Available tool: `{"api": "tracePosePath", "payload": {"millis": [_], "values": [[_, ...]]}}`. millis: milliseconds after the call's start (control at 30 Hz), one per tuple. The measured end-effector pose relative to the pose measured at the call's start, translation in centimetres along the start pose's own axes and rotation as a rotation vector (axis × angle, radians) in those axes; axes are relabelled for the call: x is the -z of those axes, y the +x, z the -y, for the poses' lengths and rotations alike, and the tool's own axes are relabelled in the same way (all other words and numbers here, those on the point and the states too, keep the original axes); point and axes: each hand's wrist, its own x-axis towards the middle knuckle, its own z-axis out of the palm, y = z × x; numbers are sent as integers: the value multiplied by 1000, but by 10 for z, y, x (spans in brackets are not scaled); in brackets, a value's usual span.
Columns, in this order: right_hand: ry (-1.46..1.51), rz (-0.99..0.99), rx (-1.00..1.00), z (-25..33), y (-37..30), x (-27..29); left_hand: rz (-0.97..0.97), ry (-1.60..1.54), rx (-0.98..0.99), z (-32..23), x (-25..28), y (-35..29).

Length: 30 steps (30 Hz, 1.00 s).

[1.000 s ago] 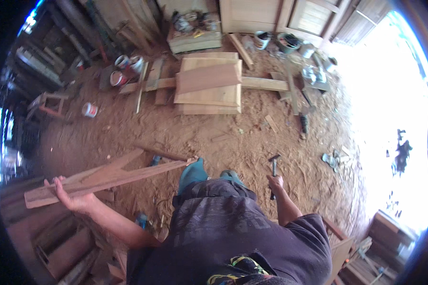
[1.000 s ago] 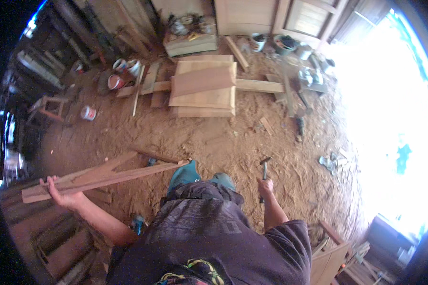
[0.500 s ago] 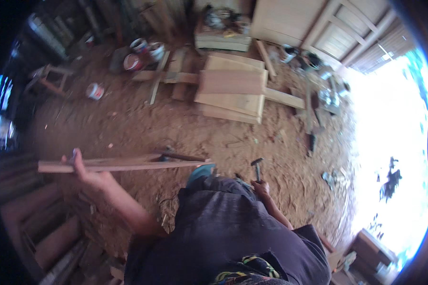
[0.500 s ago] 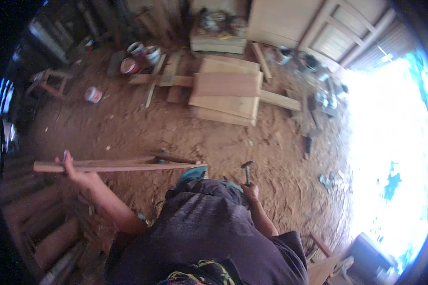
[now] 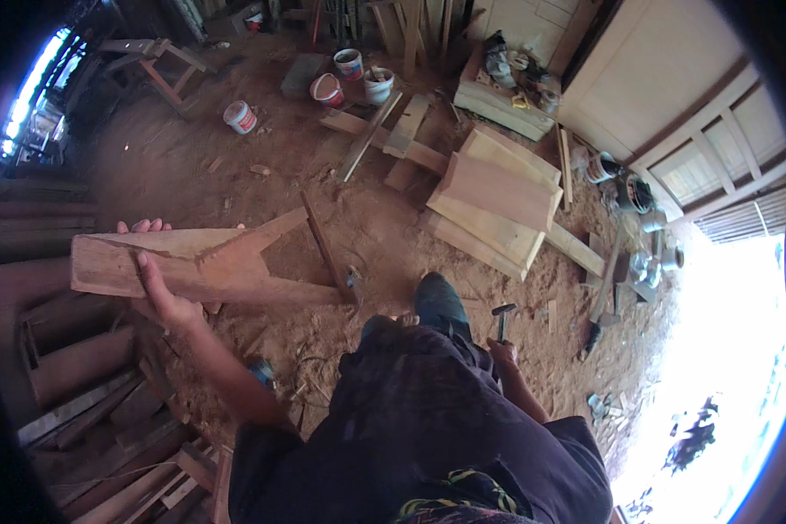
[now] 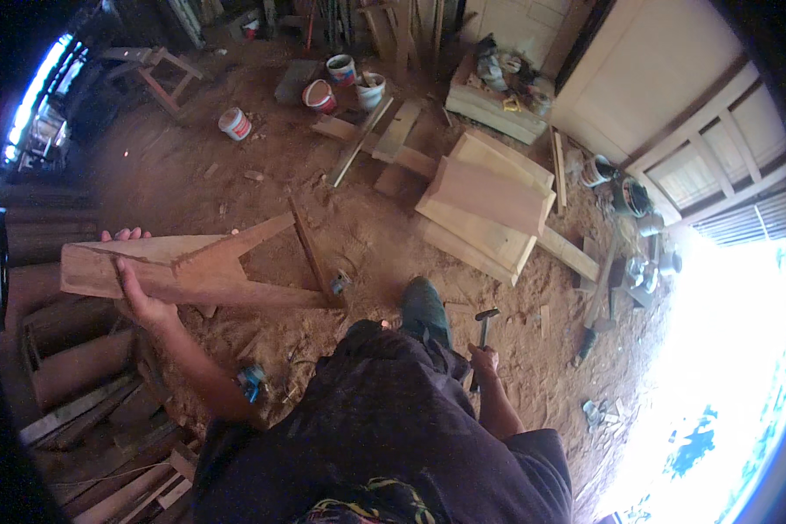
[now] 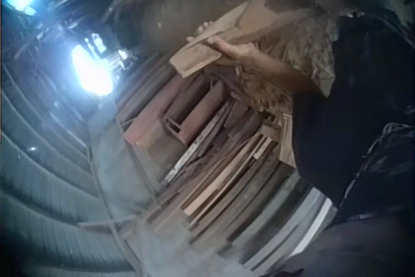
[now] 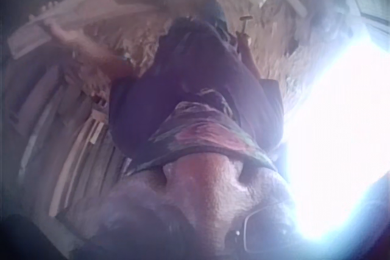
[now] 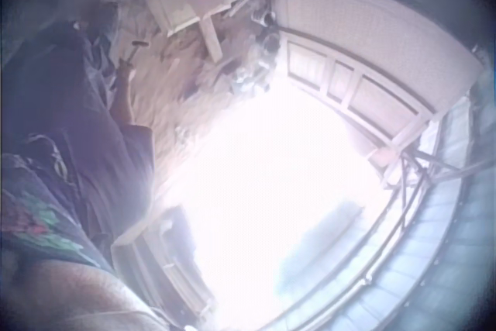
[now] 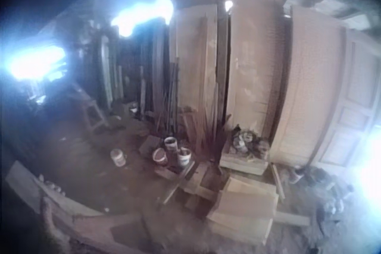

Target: The person assembles a wooden frame by hammering nails into joints and using a jigsaw to cut notches. They repeatedly position the frame, hammer, cut, and reposition to fit pieces together in a woodworking shop.

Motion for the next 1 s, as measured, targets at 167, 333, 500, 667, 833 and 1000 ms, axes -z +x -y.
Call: {"api": "tracePosePath", "payload": {"millis": [167, 333, 500, 667, 833, 1000], "values": [[-148, 28, 79, 65, 45, -26, 115, 243, -3, 21, 7, 35], [-125, 231, 127, 106, 128, -62, 118, 314, 110, 56, 2, 56], [-510, 95, 468, 193, 206, -69, 35, 319, 137, 88, -15, 81], [-39, 258, 246, 313, 170, -75, -74, 364, 242, 95, -15, 109], [31, 147, 190, 363, 190, -92, 8, 344, 229, 126, -17, 158], [-15, 97, 113, 348, 218, -132, 148, 239, 171, 187, -16, 222]]}}
